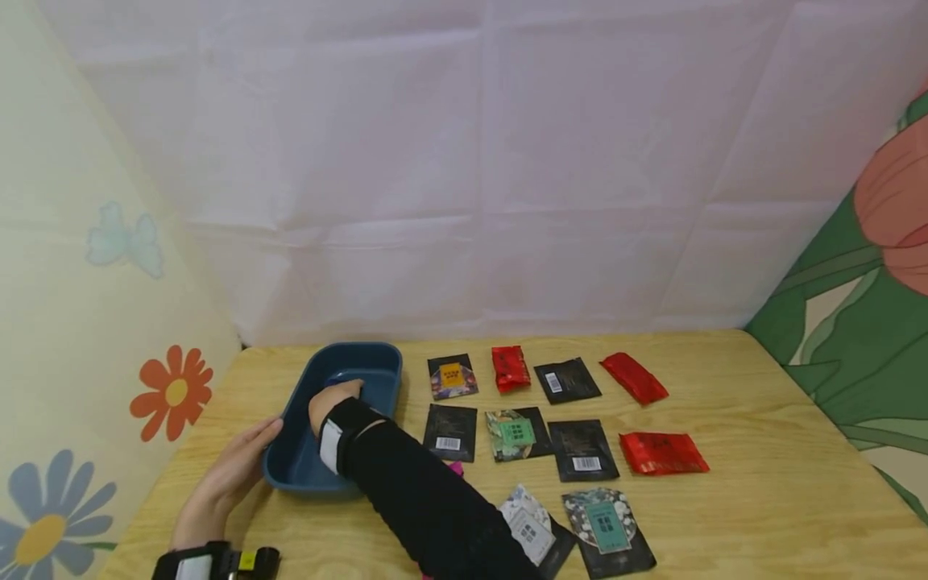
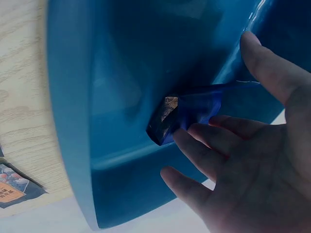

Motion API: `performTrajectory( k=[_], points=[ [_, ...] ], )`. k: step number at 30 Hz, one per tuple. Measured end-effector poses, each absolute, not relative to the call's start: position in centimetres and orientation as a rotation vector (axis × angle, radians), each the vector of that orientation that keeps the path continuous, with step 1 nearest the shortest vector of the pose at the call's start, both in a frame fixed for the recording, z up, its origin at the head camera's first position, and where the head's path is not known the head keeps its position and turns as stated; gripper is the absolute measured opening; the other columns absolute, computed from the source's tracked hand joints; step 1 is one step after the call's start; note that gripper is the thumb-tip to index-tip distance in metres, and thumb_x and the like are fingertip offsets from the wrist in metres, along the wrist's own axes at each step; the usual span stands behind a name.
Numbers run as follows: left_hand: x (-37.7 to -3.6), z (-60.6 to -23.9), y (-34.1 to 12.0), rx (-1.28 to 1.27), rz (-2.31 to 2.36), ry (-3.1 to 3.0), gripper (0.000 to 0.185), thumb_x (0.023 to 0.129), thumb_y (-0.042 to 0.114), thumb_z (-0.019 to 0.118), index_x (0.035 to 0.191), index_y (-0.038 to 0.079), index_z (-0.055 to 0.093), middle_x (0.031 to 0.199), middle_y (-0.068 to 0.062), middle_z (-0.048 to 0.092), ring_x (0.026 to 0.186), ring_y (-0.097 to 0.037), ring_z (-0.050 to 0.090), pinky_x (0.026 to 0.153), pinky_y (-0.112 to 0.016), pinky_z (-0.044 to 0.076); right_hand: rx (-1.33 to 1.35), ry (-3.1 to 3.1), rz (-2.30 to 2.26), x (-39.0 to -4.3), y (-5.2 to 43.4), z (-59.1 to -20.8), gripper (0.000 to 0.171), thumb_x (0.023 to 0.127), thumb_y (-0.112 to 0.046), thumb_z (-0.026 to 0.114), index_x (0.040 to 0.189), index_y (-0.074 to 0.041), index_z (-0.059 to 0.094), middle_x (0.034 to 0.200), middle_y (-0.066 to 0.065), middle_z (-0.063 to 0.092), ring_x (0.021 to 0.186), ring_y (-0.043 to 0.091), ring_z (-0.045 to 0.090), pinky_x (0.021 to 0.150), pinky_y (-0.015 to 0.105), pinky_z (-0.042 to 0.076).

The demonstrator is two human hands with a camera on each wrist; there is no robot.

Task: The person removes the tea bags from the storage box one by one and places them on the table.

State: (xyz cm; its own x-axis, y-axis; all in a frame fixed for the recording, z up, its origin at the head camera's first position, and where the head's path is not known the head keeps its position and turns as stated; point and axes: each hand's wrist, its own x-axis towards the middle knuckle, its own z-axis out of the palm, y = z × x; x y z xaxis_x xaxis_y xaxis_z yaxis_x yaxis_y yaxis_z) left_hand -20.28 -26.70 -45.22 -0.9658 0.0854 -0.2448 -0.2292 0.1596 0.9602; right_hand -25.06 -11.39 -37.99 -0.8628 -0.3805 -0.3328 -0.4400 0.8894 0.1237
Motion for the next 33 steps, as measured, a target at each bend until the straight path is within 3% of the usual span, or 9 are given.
performTrajectory(
  k=[9, 15, 24, 29, 33],
  points=[
    [-20.3, -45.2, -26.7, -0.124, 1.896, 2.187, 0.066, 0.106, 0.038, 0.044, 0.152, -0.008, 0.028, 0.156, -0.029, 0.026, 0.141, -0.041, 0.029, 0.112, -0.057, 0.027, -0.620, 2.771, 0.273, -25.2, -11.4, -37.8, 0.022, 0.095, -0.027, 0.065, 0.113, -0.023, 0.075, 0.119, -0.009, 0.068, 0.106, 0.010, 0.060, 0.095, 0.037, 0.044],
    [-20.3, -45.2, -26.7, -0.140, 1.895, 2.188, 0.062, 0.107, 0.034, 0.044, 0.152, -0.007, 0.029, 0.156, -0.028, 0.027, 0.141, -0.040, 0.031, 0.112, -0.056, 0.029, -0.592, 2.787, 0.255, -25.2, -11.5, -38.0, 0.021, 0.095, -0.028, 0.063, 0.112, -0.023, 0.075, 0.118, -0.009, 0.069, 0.104, 0.010, 0.061, 0.093, 0.035, 0.045],
    [-20.5, -45.3, -26.8, -0.137, 1.885, 2.196, 0.063, 0.107, 0.032, 0.044, 0.151, -0.009, 0.027, 0.155, -0.031, 0.026, 0.141, -0.041, 0.030, 0.112, -0.057, 0.029, -0.784, 2.899, 0.241, -26.2, -10.8, -37.0, 0.015, 0.098, -0.020, 0.063, 0.104, -0.018, 0.077, 0.102, -0.003, 0.072, 0.085, 0.013, 0.067, 0.073, 0.030, 0.057],
    [-20.4, -45.5, -26.7, -0.153, 1.893, 2.216, 0.062, 0.107, 0.033, 0.045, 0.150, -0.009, 0.031, 0.153, -0.030, 0.033, 0.134, -0.033, 0.041, 0.107, -0.046, 0.041, -0.875, 2.948, 0.225, -26.7, -10.0, -36.2, 0.015, 0.098, -0.017, 0.063, 0.104, -0.017, 0.076, 0.100, -0.001, 0.072, 0.086, 0.015, 0.067, 0.071, 0.032, 0.058],
    [-20.5, -45.5, -26.6, -0.161, 1.894, 2.214, 0.061, 0.107, 0.033, 0.044, 0.150, -0.008, 0.031, 0.153, -0.029, 0.032, 0.134, -0.033, 0.040, 0.108, -0.049, 0.039, -0.908, 2.930, 0.188, -26.9, -8.8, -34.9, 0.018, 0.100, -0.014, 0.058, 0.107, -0.015, 0.075, 0.106, 0.002, 0.071, 0.090, 0.016, 0.066, 0.072, 0.032, 0.056]
  ],
)
